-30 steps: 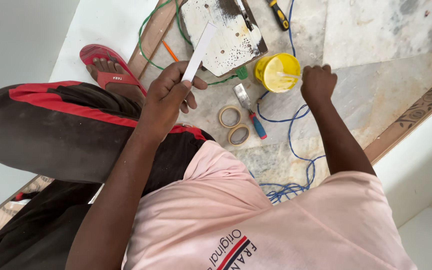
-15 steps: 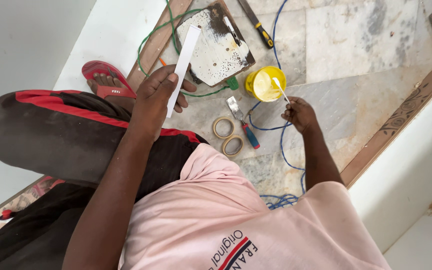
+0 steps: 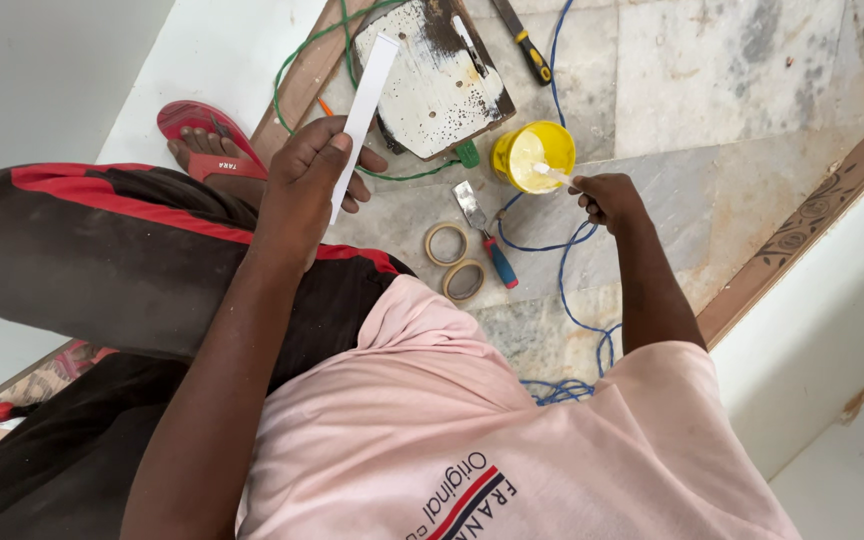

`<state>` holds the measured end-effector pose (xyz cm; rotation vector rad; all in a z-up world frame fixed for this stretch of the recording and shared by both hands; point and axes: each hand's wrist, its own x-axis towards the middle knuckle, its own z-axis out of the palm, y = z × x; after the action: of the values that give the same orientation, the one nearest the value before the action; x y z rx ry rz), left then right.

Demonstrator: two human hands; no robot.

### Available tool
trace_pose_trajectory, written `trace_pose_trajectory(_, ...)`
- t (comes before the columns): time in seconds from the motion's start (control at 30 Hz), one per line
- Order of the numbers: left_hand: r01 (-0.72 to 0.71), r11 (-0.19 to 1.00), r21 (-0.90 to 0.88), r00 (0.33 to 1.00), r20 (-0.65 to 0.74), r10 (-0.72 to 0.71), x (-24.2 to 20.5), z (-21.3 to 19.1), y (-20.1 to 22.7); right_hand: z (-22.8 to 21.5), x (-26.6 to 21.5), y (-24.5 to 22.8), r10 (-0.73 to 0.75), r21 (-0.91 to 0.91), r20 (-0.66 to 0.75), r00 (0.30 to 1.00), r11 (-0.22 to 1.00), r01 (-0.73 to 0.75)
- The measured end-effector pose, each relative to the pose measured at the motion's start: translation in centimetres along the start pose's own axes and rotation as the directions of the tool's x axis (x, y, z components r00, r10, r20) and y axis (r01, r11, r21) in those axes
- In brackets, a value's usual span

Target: The person applies adhesive to a white plastic strip using a small brush and then presses it onto the edge of a white wooden cabinet. The person smooths the strip along the edge to ensure it adheres properly.

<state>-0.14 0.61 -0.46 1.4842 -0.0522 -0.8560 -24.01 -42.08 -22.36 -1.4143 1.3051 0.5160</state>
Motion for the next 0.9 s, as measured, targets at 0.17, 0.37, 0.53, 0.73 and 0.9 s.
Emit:
trace_pose_trajectory(0.17, 0.019, 1.000, -0.006, 1.000, 0.000, -0.019, 0.1, 0.0, 0.3, 0.4, 0.2, 1.8, 0.158, 0.058, -0.035, 0.987, 0.986, -0.156)
trace_pose_trajectory(0.37, -0.013, 1.000, -0.028, 1.000, 0.027, 0.014, 0.0, 0.1, 0.3, 0.1, -1.7, 4.1, 0.060, 0.099, -0.129, 0.990, 0.994, -0.047)
trace_pose_trajectory(0.53, -0.038, 0.999, -0.034, 0.998, 0.044, 0.039, 0.3, 0.2, -0.2, -0.1, -2.6, 3.2, 0.025, 0.098, -0.146, 0.989, 0.995, -0.011)
trace_pose_trajectory(0.73, -0.048, 0.998, -0.037, 0.997, 0.051, 0.050, 0.5, 0.0, -0.6, -0.1, -3.7, 2.7, -0.020, 0.042, -0.158, 0.987, 0.999, 0.027)
trace_pose_trajectory(0.9, -0.038, 0.998, -0.049, 0.998, 0.050, 0.041, 0.5, 0.0, -0.3, -0.1, -5.1, 2.5, -0.001, 0.042, -0.176, 0.984, 0.999, 0.009)
